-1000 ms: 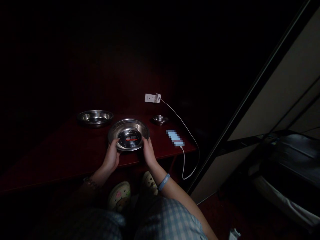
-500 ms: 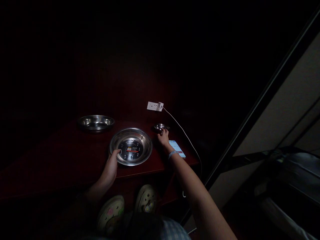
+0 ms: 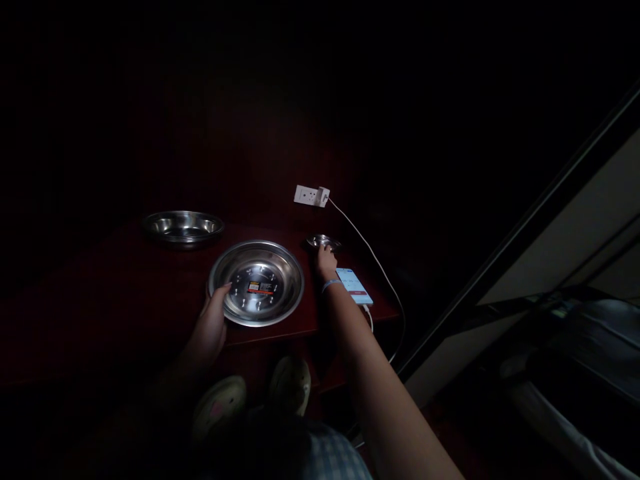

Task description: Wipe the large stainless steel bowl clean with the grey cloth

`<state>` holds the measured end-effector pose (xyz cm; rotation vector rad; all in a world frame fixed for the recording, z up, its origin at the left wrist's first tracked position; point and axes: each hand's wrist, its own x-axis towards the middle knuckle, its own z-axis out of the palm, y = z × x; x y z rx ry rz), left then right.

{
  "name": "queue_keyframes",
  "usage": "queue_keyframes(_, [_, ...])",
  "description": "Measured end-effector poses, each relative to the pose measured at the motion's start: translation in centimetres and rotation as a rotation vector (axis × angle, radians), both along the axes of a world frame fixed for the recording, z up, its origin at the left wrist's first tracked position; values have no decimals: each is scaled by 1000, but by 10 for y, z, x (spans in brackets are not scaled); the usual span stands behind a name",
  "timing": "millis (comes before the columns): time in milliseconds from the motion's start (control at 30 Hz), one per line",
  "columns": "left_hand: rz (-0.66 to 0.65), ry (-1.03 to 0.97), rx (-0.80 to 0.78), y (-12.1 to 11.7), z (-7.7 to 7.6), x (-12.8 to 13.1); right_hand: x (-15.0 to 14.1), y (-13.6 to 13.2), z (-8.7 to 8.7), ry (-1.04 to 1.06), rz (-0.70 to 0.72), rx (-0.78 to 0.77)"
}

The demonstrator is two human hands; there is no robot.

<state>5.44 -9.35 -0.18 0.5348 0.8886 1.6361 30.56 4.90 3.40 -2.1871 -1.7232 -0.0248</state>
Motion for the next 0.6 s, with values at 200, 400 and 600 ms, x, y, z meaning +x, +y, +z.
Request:
queue_keyframes(200, [30,-96,34,-13,17,4,-15,-31,-6,309,38,210])
queue_keyframes(400, [11,-144,18,-16,21,4,-31,-51,-1,462,-172,426])
queue_keyframes(600, [16,-149,40,-17,22,3,-39,-41,-3,892,-383,433])
